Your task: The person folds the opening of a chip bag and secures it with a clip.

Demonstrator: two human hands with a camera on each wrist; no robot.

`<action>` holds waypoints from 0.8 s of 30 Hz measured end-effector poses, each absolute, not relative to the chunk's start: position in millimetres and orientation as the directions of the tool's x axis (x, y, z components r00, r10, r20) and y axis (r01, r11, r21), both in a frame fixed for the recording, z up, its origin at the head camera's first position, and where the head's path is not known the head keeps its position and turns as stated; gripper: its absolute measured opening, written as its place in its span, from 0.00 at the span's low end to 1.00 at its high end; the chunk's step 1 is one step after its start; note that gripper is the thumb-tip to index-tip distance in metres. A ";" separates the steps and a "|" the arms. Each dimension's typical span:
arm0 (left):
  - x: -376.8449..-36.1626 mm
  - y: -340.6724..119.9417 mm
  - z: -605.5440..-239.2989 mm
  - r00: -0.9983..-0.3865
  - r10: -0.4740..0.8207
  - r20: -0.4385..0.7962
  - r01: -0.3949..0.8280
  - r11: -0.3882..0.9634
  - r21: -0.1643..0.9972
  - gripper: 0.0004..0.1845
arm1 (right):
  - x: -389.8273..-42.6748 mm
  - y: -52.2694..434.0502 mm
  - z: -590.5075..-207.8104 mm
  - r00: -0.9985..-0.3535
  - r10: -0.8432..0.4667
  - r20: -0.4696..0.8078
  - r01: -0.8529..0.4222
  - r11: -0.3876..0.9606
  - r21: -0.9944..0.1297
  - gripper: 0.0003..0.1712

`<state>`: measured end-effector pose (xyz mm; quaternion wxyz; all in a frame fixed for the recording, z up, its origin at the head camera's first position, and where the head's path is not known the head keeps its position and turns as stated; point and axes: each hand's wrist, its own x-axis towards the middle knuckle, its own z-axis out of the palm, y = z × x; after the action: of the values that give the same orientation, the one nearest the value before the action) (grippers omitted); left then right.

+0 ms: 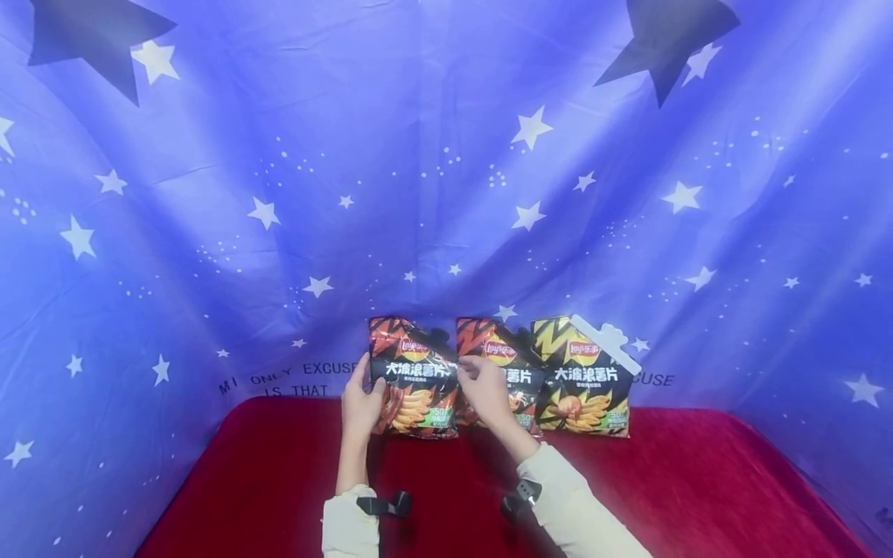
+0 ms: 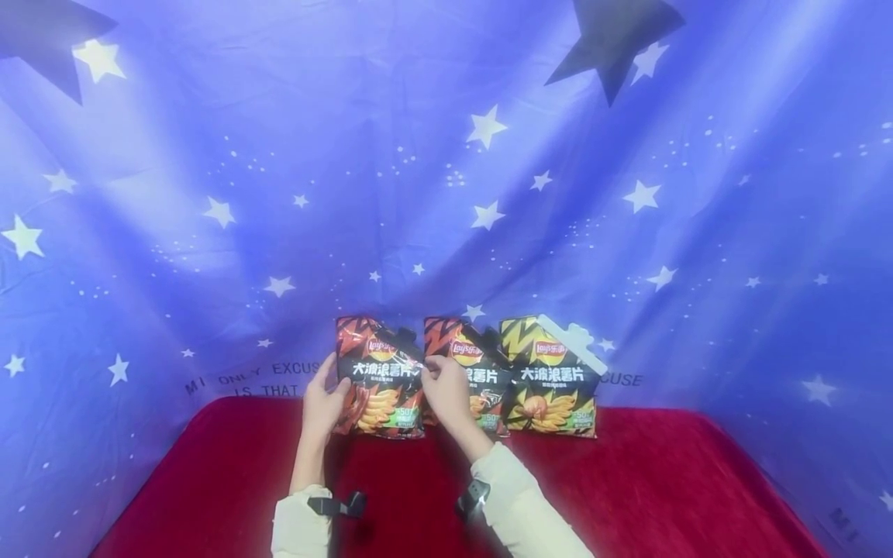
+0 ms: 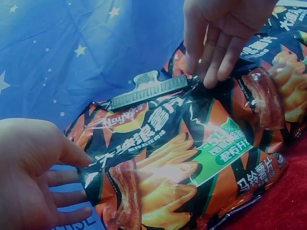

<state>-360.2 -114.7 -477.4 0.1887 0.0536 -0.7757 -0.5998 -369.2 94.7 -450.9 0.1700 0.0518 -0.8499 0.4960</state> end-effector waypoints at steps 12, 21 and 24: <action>-361.6 -108.6 -481.2 -0.939 -0.286 0.191 0.109 0.278 0.954 0.38 | -366.6 96.9 -450.2 -0.932 0.055 0.358 -0.286 0.493 -0.822 0.15; -362.6 -110.7 -482.6 -0.940 -0.290 0.178 0.106 0.248 0.963 0.37 | -367.6 97.2 -452.3 -0.933 0.057 0.355 -0.283 0.495 -0.822 0.15; -362.7 -112.0 -483.4 -0.938 -0.296 0.179 0.102 0.258 0.961 0.36 | -367.1 97.6 -452.9 -0.933 0.056 0.356 -0.285 0.488 -0.825 0.15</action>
<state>-362.7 -112.0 -483.4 0.1642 0.0622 -0.7759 -0.6059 -367.1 97.6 -452.9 0.1704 0.0677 -0.8457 0.5012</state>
